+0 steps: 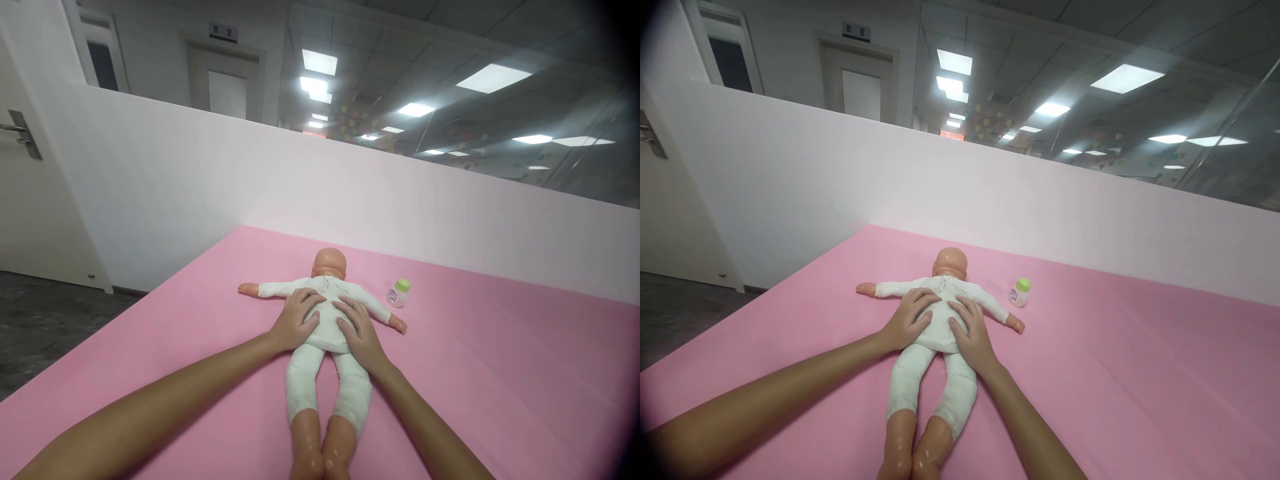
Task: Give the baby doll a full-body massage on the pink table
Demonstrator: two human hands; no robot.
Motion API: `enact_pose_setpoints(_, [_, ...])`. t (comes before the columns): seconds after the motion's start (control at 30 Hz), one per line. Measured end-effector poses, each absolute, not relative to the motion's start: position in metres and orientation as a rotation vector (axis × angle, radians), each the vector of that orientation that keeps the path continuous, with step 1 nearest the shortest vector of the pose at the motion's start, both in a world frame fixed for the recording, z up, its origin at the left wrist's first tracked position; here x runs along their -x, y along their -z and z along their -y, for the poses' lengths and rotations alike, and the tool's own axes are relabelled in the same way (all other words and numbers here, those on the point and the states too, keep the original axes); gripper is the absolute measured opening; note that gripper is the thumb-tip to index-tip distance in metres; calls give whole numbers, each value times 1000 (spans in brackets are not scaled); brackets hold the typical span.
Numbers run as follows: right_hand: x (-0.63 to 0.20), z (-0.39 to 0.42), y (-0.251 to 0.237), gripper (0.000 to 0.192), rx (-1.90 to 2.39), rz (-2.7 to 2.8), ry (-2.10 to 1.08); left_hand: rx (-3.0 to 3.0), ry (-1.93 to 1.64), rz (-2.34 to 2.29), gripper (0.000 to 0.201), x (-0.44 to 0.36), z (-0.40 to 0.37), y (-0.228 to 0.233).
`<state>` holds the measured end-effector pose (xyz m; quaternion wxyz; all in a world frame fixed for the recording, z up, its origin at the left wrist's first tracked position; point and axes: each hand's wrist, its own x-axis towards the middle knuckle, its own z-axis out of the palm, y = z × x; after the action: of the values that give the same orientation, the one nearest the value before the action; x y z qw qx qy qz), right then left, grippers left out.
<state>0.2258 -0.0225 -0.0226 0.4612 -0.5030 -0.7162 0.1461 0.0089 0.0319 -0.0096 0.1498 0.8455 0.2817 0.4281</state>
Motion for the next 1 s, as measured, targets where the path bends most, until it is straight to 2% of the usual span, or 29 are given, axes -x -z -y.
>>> enact_pose_setpoints(0.4, [-224,23,21,28,1229,1737,-329,-2381,-1224,-843,15,-10,-31,6])
enact_pose_setpoints(0.63, [-222,24,18,17,1227,1727,-275,-2369,-1258,-835,5,-11,-29,5])
enact_pose_setpoints(1.0, [-222,25,16,14,1223,1726,-298,-2367,-1265,-817,5,-12,-30,5])
